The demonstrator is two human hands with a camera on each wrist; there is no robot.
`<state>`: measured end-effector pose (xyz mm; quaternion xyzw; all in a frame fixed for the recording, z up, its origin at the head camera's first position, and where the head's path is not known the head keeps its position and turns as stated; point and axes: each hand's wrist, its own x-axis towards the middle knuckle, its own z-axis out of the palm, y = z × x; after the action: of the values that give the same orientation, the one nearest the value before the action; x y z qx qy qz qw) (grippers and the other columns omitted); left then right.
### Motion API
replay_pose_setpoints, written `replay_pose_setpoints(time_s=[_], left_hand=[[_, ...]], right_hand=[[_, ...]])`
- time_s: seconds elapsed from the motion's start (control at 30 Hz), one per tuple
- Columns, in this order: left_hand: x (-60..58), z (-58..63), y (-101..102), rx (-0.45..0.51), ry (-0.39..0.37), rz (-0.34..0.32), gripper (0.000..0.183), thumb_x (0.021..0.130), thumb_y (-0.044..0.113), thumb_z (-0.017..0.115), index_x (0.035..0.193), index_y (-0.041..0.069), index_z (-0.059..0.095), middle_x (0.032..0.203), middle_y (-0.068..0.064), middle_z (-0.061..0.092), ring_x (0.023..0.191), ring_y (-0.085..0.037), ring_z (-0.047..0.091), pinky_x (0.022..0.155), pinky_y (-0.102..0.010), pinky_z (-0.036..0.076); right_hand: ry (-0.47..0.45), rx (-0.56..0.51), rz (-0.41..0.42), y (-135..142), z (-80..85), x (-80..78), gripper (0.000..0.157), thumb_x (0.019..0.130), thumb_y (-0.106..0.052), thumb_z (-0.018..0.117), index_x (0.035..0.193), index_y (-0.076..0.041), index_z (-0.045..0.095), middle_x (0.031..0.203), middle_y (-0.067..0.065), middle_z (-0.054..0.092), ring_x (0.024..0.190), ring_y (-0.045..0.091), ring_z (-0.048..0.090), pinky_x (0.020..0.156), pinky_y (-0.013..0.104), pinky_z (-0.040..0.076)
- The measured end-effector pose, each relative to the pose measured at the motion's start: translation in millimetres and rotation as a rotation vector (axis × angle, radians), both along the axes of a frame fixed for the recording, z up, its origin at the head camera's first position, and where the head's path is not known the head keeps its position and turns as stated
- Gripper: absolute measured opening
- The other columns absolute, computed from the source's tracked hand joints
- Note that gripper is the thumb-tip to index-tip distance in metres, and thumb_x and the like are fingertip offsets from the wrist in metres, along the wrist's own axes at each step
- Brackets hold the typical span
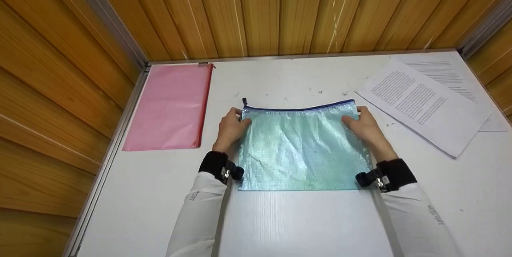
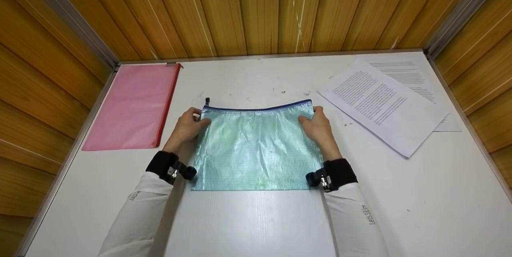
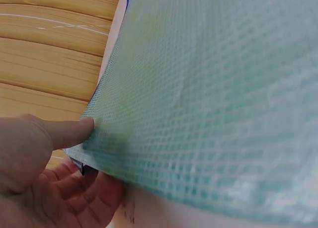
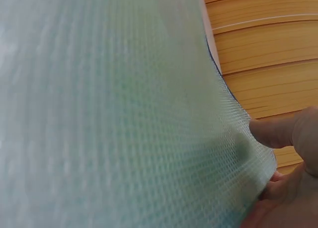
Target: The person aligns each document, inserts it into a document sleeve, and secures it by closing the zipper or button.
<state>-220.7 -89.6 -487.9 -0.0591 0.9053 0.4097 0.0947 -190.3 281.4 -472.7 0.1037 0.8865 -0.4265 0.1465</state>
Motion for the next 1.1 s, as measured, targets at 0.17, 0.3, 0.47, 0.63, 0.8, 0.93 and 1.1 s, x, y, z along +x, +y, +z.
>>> replay_pose_setpoints(time_s=[0.17,0.3,0.47,0.63,0.8,0.93,1.1], left_hand=[[2.2,-4.1,-4,0.11,0.0,-0.006,0.048,0.095,0.022,0.064,0.137,0.001,0.052,0.128,-0.023,0.064,0.114,-0.033,0.063,0.098,-0.044,0.051],[2.2,-5.2,-6,0.192,-0.023,-0.001,0.05,0.098,0.022,0.061,0.14,-0.002,0.05,0.138,-0.025,0.057,0.127,-0.035,0.057,0.107,-0.045,0.046],[2.6,-1.1,-6,0.233,-0.029,0.026,0.046,0.1,0.026,0.057,0.135,-0.003,0.054,0.139,-0.022,0.056,0.132,-0.031,0.052,0.112,-0.044,0.042],[5.5,5.0,-6,0.237,0.026,-0.006,0.022,0.101,0.022,0.056,0.091,0.003,0.057,0.082,-0.006,0.051,0.081,-0.018,0.049,0.076,-0.031,0.044],[8.1,10.0,-7,0.232,0.079,-0.054,0.017,0.1,0.017,0.055,0.088,0.006,0.057,0.073,0.002,0.041,0.07,-0.014,0.042,0.064,-0.025,0.036],[9.3,14.2,-9,0.221,0.108,-0.057,0.015,0.1,0.014,0.055,0.089,0.004,0.058,0.074,0.001,0.042,0.071,-0.015,0.043,0.064,-0.025,0.036],[9.7,18.9,-8,0.171,0.185,-0.041,0.015,0.099,0.011,0.057,0.085,0.005,0.055,0.073,0.001,0.042,0.071,-0.015,0.043,0.063,-0.026,0.033]], right_hand=[[0.073,-0.043,-0.025,-4,-3.3,2.3,0.058,0.102,-0.023,0.042,0.147,0.011,0.026,0.152,0.037,0.032,0.141,0.049,0.033,0.118,0.059,0.027],[0.112,-0.073,-0.024,-7,-7.3,4.5,0.049,0.102,-0.019,0.042,0.141,0.011,0.033,0.144,0.035,0.041,0.133,0.044,0.041,0.114,0.056,0.032],[0.097,-0.13,-0.007,-6,-10.9,7.8,0.055,0.104,-0.02,0.043,0.148,0.009,0.027,0.152,0.033,0.034,0.143,0.045,0.031,0.119,0.057,0.027],[0.145,-0.114,0.001,-6,-13.0,10.4,0.046,0.103,-0.013,0.043,0.144,0.006,0.036,0.139,0.03,0.05,0.117,0.033,0.053,0.096,0.037,0.047],[0.219,-0.045,0.007,-8,-11.1,13.7,0.04,0.099,-0.006,0.045,0.137,0.008,0.046,0.124,0.032,0.06,0.096,0.023,0.056,0.075,0.02,0.042],[0.245,-0.01,-0.011,-8,-9.7,16.3,0.037,0.098,-0.007,0.05,0.133,0.008,0.053,0.116,0.03,0.064,0.086,0.016,0.054,0.072,0.019,0.042],[0.265,-0.005,-0.044,-7,-10.2,18.1,0.033,0.098,-0.009,0.056,0.125,0.009,0.06,0.109,0.027,0.068,0.076,0.004,0.052,0.068,0.015,0.042]])
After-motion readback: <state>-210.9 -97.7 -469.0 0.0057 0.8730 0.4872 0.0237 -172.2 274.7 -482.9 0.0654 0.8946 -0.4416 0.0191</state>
